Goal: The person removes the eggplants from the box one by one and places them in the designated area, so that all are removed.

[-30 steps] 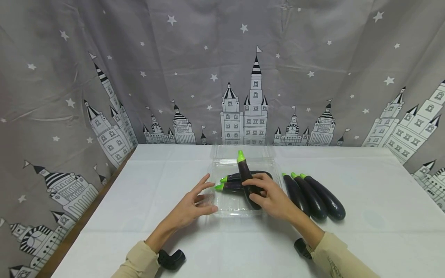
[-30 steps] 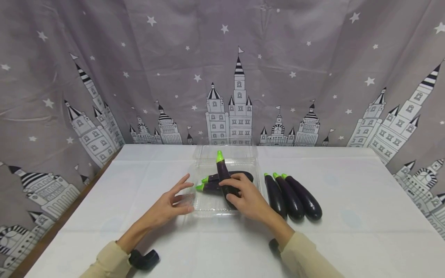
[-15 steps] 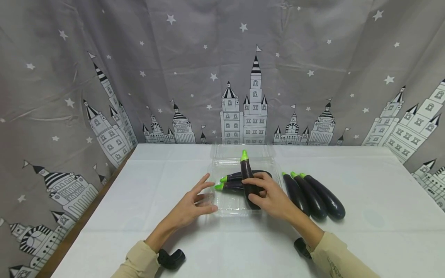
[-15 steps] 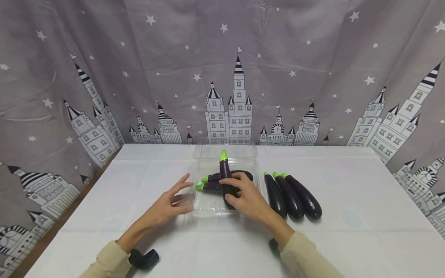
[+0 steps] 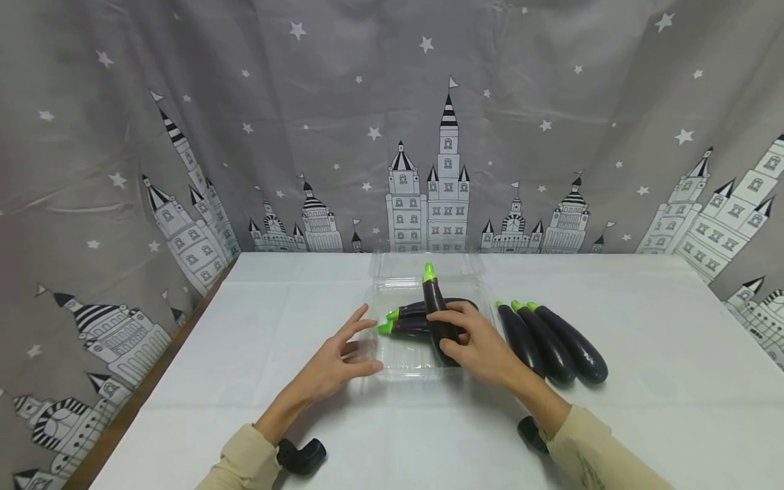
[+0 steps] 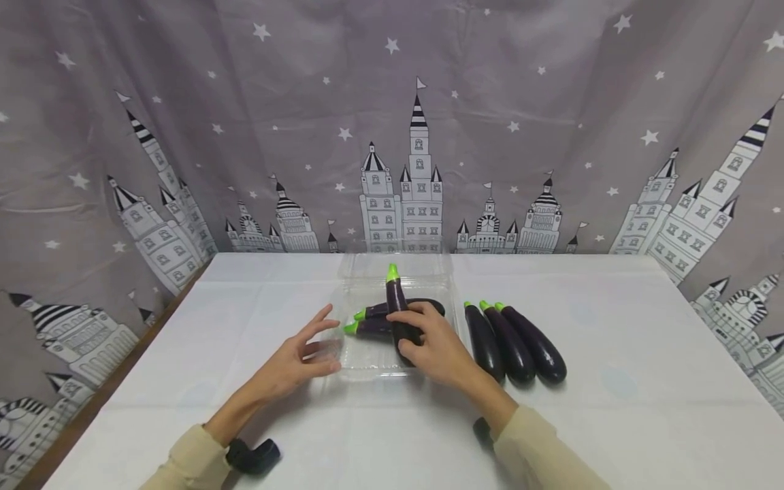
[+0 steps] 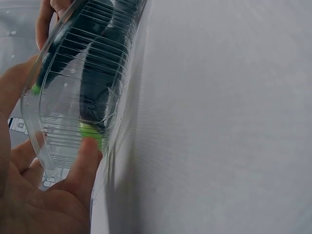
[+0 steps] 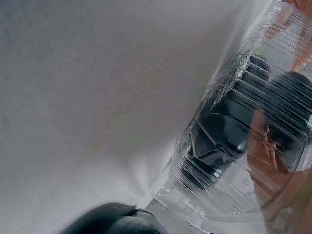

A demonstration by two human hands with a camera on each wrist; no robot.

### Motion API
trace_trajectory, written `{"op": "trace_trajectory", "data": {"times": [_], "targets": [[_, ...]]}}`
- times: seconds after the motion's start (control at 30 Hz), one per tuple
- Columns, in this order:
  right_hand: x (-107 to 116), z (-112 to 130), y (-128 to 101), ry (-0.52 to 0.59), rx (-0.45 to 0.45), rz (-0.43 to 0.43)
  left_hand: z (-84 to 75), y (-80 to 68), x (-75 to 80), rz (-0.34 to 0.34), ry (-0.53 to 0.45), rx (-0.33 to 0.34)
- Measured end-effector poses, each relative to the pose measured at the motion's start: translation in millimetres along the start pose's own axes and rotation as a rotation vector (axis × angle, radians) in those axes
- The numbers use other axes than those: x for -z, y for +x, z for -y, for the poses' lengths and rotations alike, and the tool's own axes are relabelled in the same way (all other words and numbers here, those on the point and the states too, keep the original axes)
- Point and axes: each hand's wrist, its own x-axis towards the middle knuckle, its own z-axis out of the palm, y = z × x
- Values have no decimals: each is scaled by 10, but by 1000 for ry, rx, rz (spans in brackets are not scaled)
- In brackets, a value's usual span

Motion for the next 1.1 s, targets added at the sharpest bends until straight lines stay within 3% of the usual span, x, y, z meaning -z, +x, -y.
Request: {"op": "trace_trajectory", "data": {"times": [0.3,0.67,1.1], "targets": [[80,58,11,43,-24,-19,277,103,8,-28,22,12],[306,153,-13,22,39,-6,-9,7,12,3,17,3],[698,87,-275,-50,9,8,-6,8,13,14,10,-2]]}}
